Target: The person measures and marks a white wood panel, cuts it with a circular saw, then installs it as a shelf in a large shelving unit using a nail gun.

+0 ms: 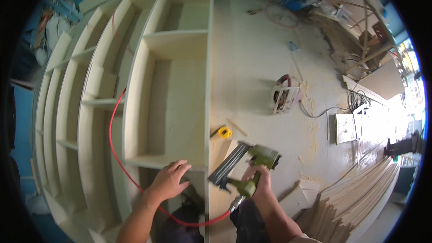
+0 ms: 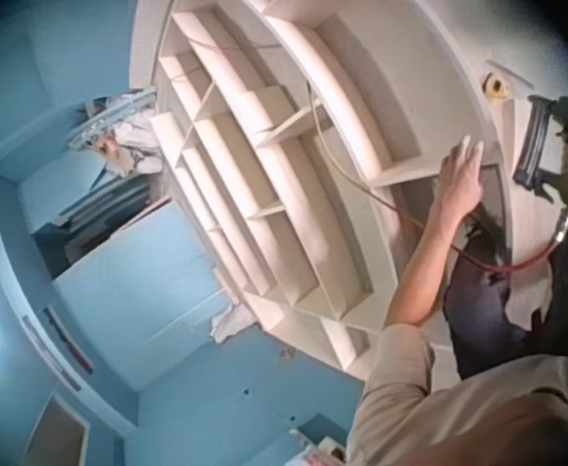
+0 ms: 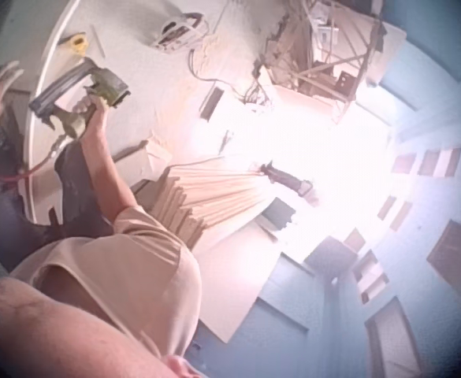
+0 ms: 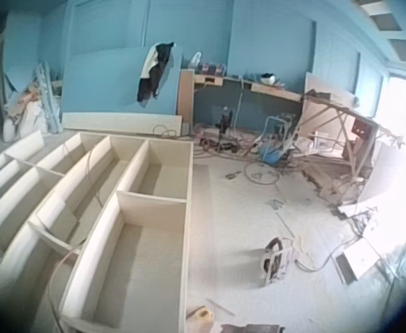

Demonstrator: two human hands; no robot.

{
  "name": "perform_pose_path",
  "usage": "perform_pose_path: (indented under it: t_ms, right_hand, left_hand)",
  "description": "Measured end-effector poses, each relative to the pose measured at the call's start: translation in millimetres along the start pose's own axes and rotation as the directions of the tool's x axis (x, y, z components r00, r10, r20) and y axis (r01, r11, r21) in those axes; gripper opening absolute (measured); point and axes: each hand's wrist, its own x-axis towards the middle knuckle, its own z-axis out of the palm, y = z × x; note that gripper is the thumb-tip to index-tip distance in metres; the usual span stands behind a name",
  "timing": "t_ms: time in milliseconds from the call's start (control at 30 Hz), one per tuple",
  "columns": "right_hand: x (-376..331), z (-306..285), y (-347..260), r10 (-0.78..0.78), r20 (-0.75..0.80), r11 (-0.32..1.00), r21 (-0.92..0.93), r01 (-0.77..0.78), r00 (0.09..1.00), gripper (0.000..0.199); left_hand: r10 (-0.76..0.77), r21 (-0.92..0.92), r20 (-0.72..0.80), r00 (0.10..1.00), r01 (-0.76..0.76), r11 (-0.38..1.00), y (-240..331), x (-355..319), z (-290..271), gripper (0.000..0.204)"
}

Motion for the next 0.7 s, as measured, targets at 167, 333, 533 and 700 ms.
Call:
perform_pose_path:
  t_ms: [167,333,533,700]
  right_hand:
    - [-46,87,-17,0.02,-0.183,0.999,0.046,-0.012,0.983,0.023]
    - [-126,205,-30,-0.012,-0.274,0.974,-0.221,-0.05,0.962,0.02]
    - [-187,297,-45,0.072,-0.239,0.861,-0.475,-0.181,0.968,0.024]
    - [-197,402,-80,-0.055,-0.211,0.835,-0.546,-0.071,0.976,0.031]
  left_hand:
    - [-0.295,-0.157,0.51,0.808,0.425,0.892,23,-87,-90,0.04]
    - [-0.472,-0.289,0.51,0.719,0.66,0.694,50,-173,-118,0.045]
    - [-0.458,-0.293,0.399,0.794,0.584,0.757,94,-204,-140,0.041]
    - [-0.614,0.063,0.35,0.707,0.637,0.769,86,-178,-226,0.035]
